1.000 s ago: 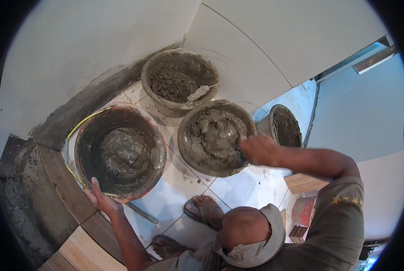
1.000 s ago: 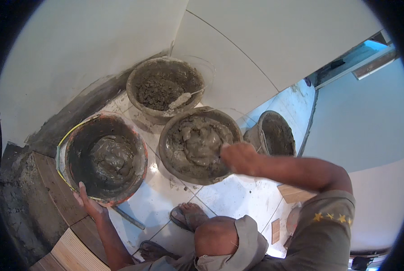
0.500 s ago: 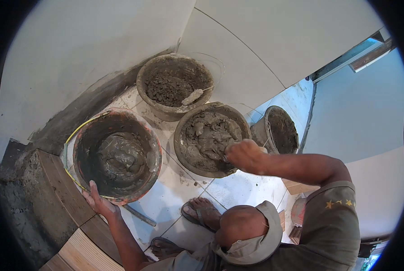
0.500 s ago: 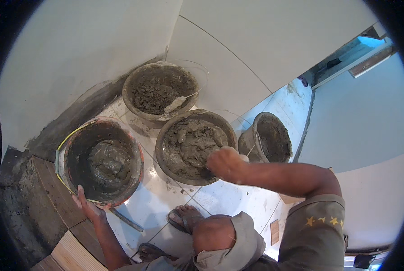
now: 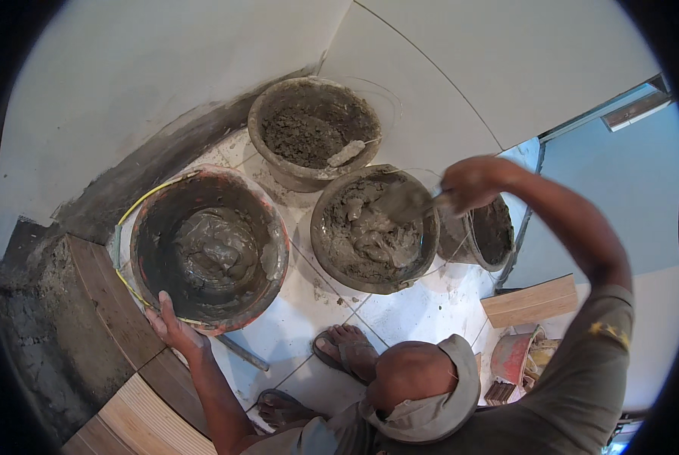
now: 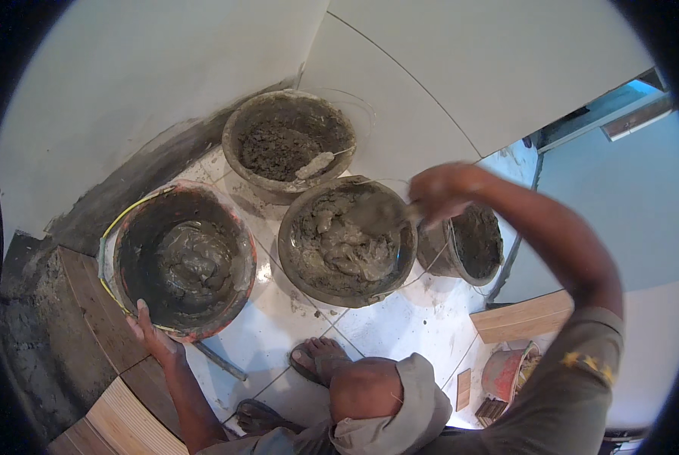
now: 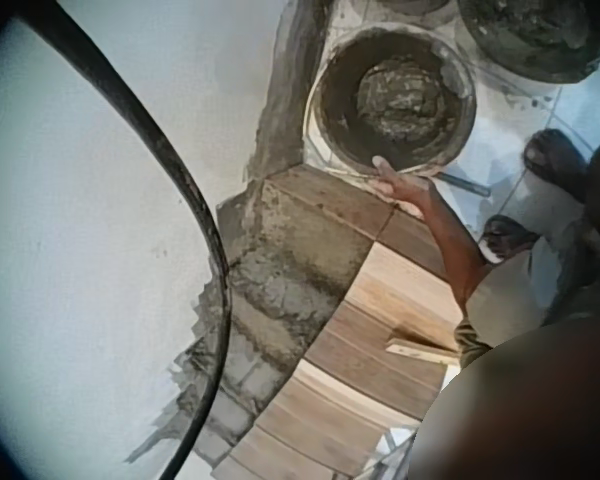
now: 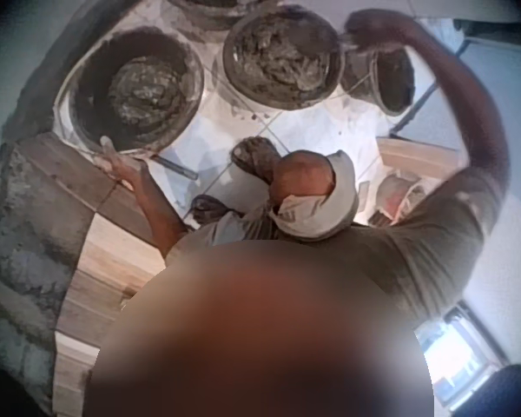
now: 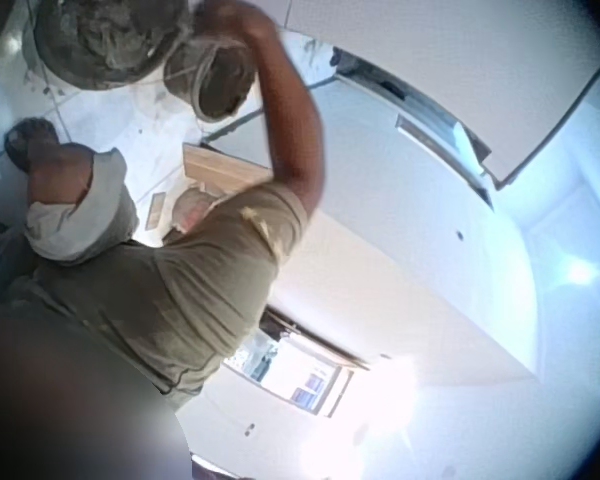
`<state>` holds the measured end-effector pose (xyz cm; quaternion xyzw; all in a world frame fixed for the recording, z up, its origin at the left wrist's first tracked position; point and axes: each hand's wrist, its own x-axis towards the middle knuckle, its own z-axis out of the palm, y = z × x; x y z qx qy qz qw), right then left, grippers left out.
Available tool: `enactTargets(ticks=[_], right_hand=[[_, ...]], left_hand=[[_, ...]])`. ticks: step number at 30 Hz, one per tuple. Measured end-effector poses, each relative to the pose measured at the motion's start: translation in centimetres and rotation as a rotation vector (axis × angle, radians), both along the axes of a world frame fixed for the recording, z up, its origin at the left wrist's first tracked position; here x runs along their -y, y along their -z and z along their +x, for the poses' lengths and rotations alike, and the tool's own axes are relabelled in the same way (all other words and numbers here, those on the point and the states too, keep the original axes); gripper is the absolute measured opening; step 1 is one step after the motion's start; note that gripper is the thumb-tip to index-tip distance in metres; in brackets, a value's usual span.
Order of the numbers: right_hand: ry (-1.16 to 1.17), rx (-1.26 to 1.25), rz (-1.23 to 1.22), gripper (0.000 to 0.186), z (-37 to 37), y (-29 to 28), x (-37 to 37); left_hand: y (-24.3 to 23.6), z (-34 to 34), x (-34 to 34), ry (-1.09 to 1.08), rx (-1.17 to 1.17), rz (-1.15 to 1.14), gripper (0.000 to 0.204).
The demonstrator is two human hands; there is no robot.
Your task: The person is applying mortar and wood-patterned tiles to a staircase.
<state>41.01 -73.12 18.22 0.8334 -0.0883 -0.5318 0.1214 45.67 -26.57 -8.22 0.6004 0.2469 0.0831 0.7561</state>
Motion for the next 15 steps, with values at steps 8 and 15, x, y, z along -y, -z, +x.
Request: enactTargets(ticks=[8,15], right_hand=[[-0.294,0.454,0.023,0.015,-9.6,4.8,-8.5],[-0.536,0.689,-0.023,0.009,-6.4,-1.9,-2.4]], left_hand=[[2.9,0.5,-1.1,-0.032,-0.008,-0.034,0.080],[-0.4,-0.2,-0.5,-0.022,-0.053,-0.072,0.088]])
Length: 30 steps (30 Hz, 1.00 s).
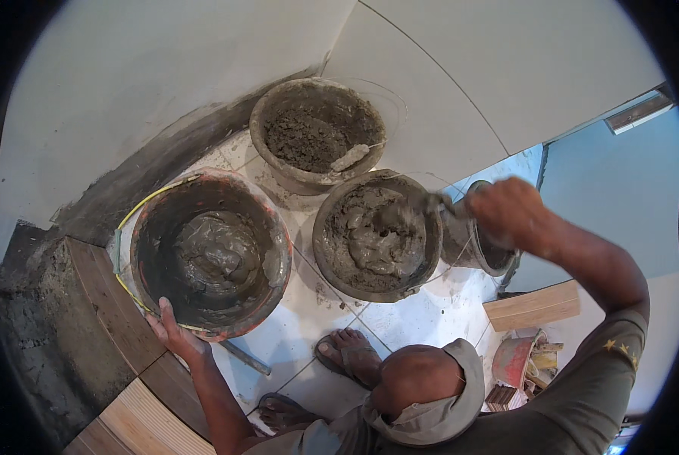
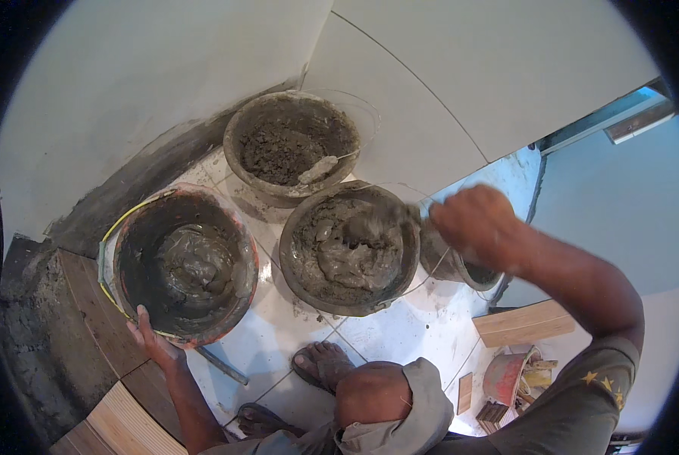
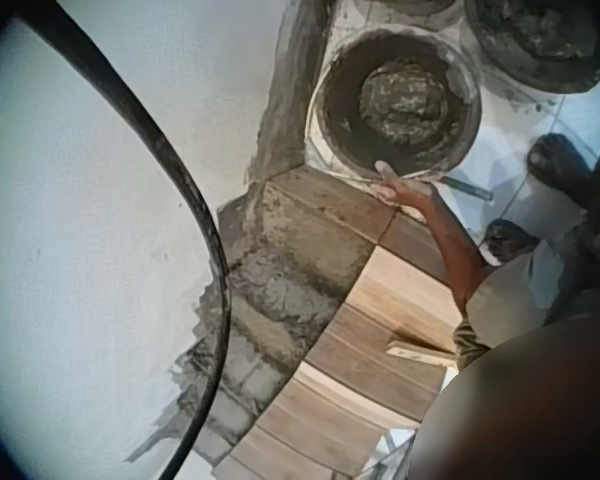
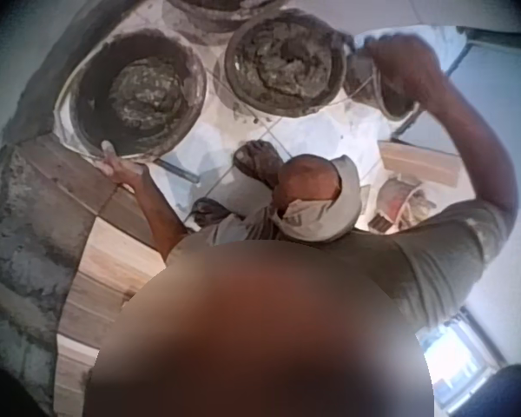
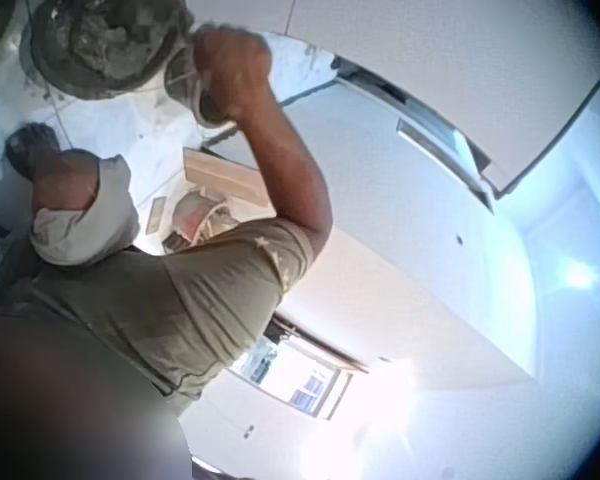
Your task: The person is applying mortar and wood-patterned tiles to a staircase.
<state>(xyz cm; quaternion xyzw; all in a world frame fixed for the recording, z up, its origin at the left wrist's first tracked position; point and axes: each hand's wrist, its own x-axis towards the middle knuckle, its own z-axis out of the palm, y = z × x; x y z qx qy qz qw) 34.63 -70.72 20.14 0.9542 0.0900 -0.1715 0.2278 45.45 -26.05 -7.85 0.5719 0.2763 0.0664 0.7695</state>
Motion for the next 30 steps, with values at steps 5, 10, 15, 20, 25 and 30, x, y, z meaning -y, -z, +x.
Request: enactTargets(ticks=[5,10,15,20,25,30], right_hand=[[0.134,-0.223,-0.034,0.008,6.1,9.8,1.5],[-0.002,-0.177,-0.027,0.013,1.3,12.7,-4.3],[0.063,-0.093,-0.111,0.024,-3.7,4.3,-8.2],[0.208,-0.039,-0.048,0.021,-4.8,10.4,-8.7],[0.258,-0.166,0.054,0.019,-3.3,6.7,-7.8],[0.397,-0.378,-0.002,0.023,-2.6,-2.2,-8.0]], left_hand=[[1.6,0.4,-0.3,0.020,0.012,-0.020,0.087],[2.7,0.5,-0.7,0.024,0.043,0.080,0.082],[0.6,0.2,-0.1,0.026,0.114,-0.023,0.083],[-0.4,0.3,1.1,0.020,0.001,-0.049,0.095],[2.8,0.3,-1.3,0.092,0.038,-0.028,0.098],[1.5,0.3,-0.7,0.045,0.092,-0.039,0.079]])
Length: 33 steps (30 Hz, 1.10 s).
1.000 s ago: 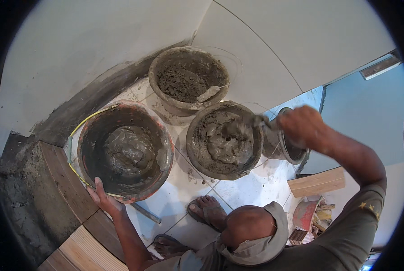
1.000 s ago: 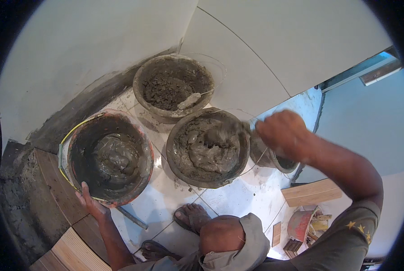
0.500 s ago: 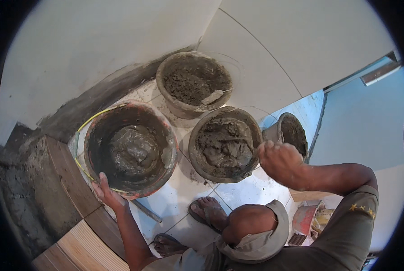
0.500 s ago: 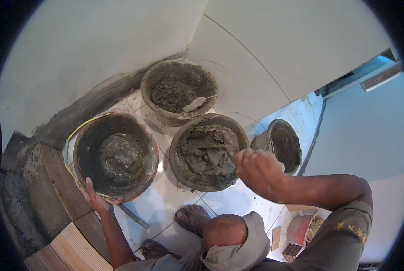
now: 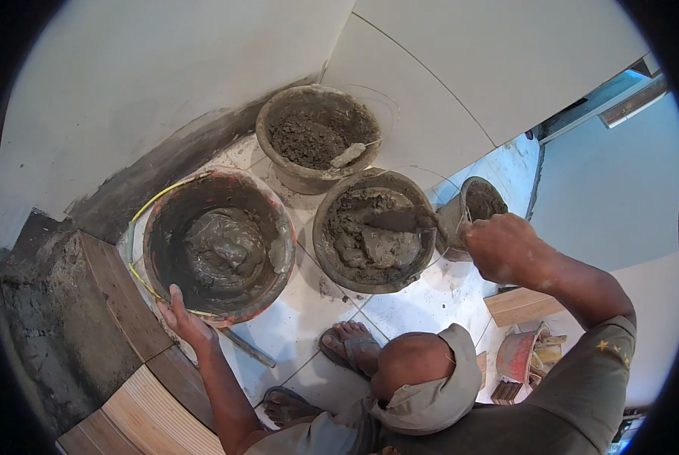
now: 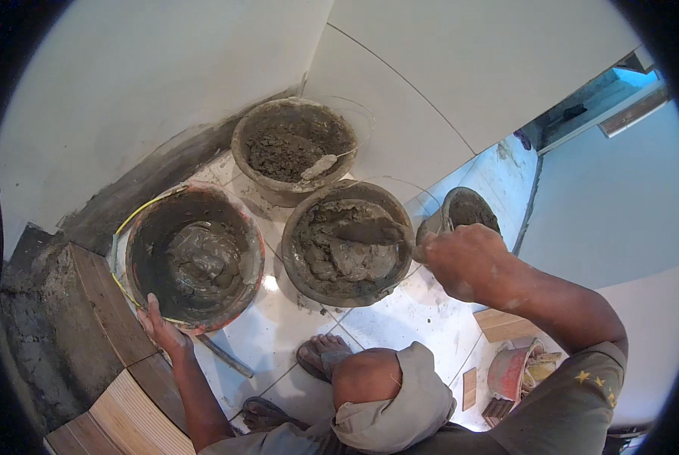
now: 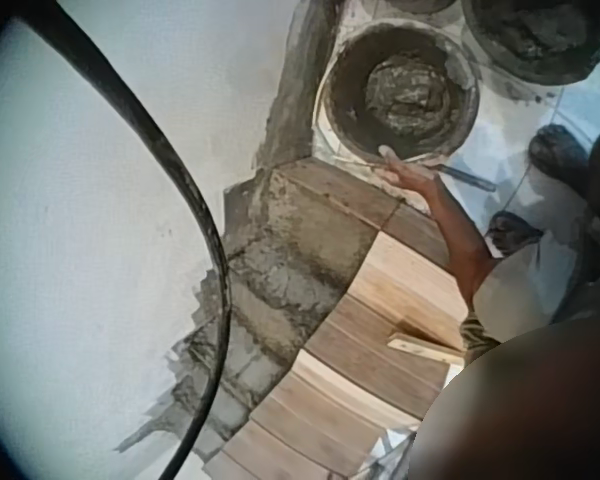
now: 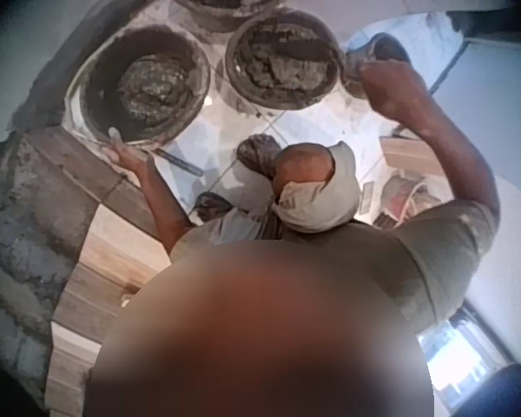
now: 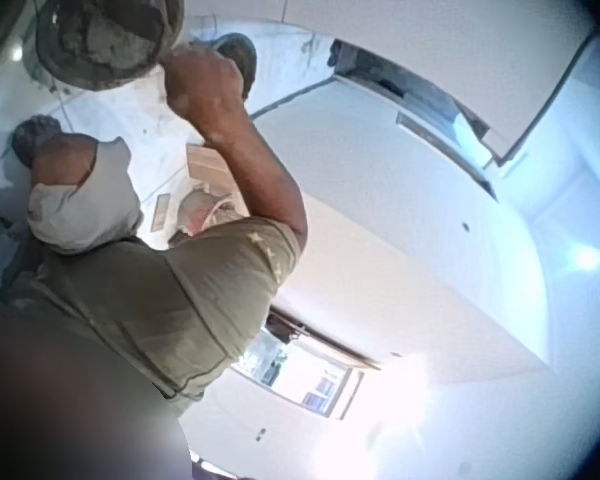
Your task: The person is applying mortar and wood-patterned tiles to a staircase.
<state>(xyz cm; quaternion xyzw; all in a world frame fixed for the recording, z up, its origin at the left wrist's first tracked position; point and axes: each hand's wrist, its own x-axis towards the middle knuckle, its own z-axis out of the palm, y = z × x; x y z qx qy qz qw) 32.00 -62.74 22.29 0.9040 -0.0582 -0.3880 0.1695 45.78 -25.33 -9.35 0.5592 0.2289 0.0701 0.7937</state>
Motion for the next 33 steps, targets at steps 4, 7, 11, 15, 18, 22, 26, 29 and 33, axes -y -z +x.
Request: enactTargets(ticks=[4,7,11,15,18,22,26,29,33], right_hand=[[-0.079,0.064,0.089,0.017,-2.3,8.0,1.5],[-0.046,0.112,0.109,0.014,-0.5,13.9,-0.9],[-0.129,0.063,0.100,0.013,-1.0,9.1,1.7],[-0.111,0.146,0.007,0.014,-2.0,0.6,-0.4],[-0.069,0.141,-0.047,0.015,-3.6,1.6,-1.1],[-0.148,0.325,0.176,0.012,-4.2,12.2,0.5],[-0.063,0.094,0.212,0.019,-2.2,9.3,2.0],[0.001,0.141,0.079,0.022,-3.6,3.7,1.6],[0.220,0.158,-0.063,0.027,-5.3,2.8,1.9]], left_hand=[[-0.2,0.0,1.1,-0.027,-0.062,-0.024,0.079],[0.5,0.3,0.5,-0.027,-0.044,-0.029,0.080],[2.1,0.3,-0.2,-0.029,-0.037,0.002,0.078],[0.0,0.0,0.0,-0.014,-0.084,-0.025,0.083],[-3.9,-0.5,2.3,-0.055,-0.159,0.033,0.089],[-0.4,0.2,1.1,0.040,-0.076,0.059,0.090],[-1.2,-0.5,-0.8,0.174,-0.021,-0.200,0.066],[3.0,-0.2,-2.8,0.205,-0.023,-0.133,0.057],[1.4,0.2,-0.8,0.170,0.040,-0.268,0.056]])
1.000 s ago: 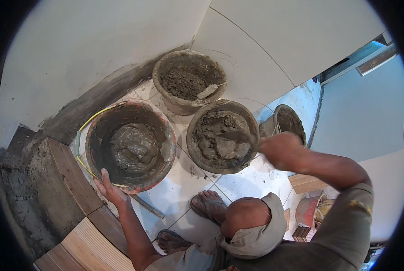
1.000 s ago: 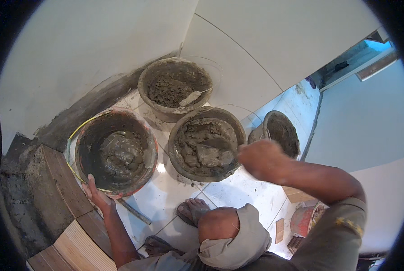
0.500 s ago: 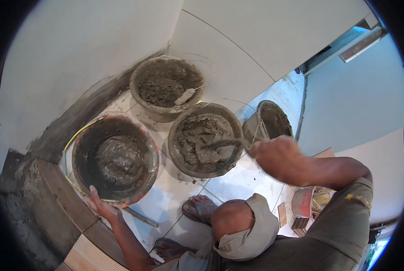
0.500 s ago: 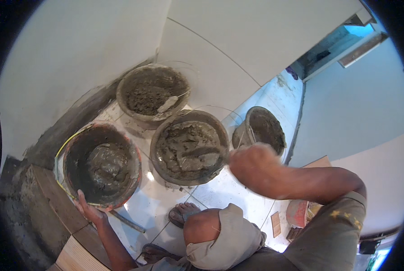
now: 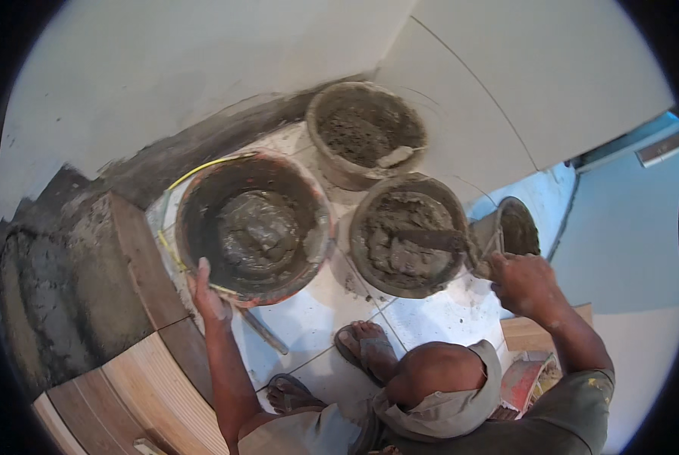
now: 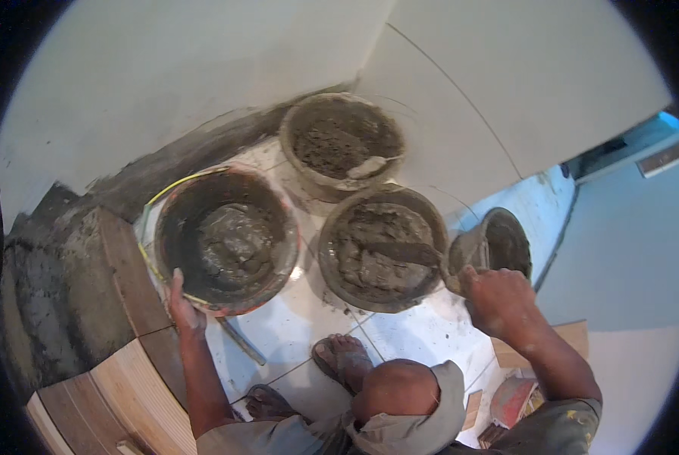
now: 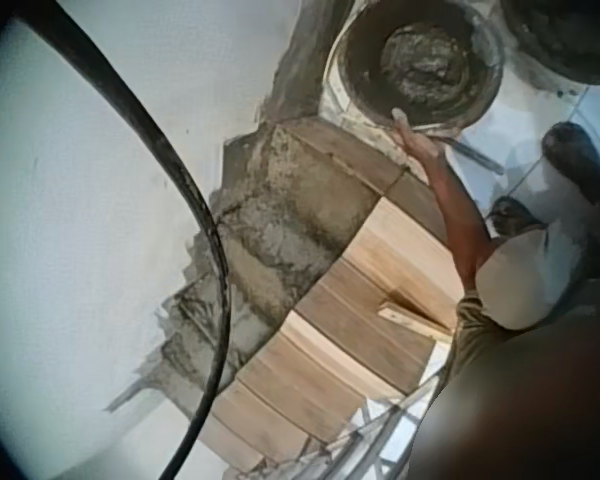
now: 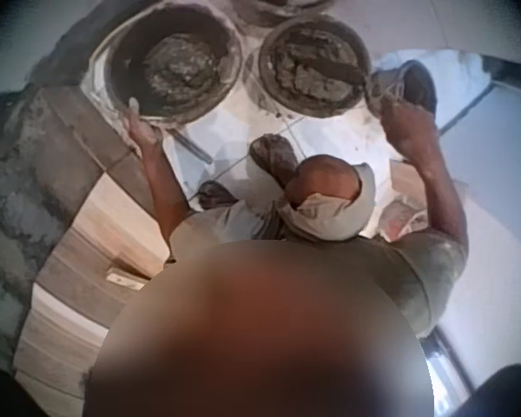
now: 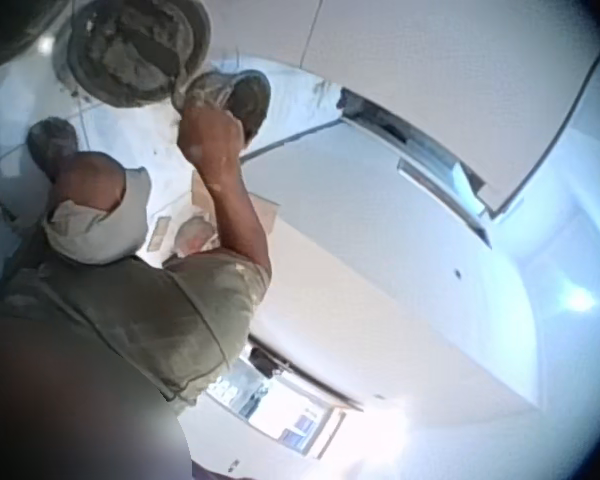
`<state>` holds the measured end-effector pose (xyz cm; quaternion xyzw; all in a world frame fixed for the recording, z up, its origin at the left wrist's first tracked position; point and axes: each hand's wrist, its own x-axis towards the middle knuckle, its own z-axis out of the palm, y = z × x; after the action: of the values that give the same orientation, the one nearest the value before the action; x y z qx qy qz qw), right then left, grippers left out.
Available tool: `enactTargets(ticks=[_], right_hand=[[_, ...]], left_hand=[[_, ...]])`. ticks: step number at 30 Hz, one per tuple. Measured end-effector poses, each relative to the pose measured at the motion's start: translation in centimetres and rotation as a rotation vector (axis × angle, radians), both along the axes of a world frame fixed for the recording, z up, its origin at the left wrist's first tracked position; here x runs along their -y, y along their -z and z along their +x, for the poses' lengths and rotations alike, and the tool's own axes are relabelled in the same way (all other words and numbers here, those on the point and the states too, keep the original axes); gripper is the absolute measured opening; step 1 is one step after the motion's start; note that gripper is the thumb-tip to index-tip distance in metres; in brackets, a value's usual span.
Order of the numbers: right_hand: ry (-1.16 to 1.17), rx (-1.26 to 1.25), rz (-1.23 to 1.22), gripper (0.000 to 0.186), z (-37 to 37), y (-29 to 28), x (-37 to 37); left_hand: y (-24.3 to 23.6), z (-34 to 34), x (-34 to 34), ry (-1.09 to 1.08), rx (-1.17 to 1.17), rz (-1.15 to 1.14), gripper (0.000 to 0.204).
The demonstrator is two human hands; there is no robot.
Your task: The person is applying mortar and wood-patterned tiles to a staircase.
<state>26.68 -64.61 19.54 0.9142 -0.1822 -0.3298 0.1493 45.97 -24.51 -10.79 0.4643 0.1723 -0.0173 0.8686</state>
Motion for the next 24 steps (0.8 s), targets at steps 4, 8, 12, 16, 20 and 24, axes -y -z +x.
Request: enactTargets(ticks=[4,8,12,16,20,24], right_hand=[[0.242,0.299,0.262,0.037,-3.5,4.2,-1.0],[0.419,0.720,0.449,0.029,-6.3,8.1,-3.8],[0.509,0.788,0.595,0.039,-6.4,11.3,-5.9],[0.564,0.744,0.538,0.046,-7.4,15.8,-8.7],[0.500,0.910,0.374,0.037,-9.2,21.4,-11.1],[0.554,0.785,0.382,0.038,-11.8,23.6,-11.6]], left_hand=[[-1.4,-0.1,-0.4,-0.003,-0.001,0.037,0.053],[-2.0,0.2,0.5,0.027,-0.026,-0.105,0.055],[-1.8,0.4,-0.5,0.080,0.024,0.146,0.062],[-3.0,0.0,-0.3,0.142,-0.039,0.175,0.063],[-3.0,0.1,-0.2,0.143,0.006,0.151,0.064],[-5.5,-0.3,-0.1,0.182,-0.088,0.057,0.063]])
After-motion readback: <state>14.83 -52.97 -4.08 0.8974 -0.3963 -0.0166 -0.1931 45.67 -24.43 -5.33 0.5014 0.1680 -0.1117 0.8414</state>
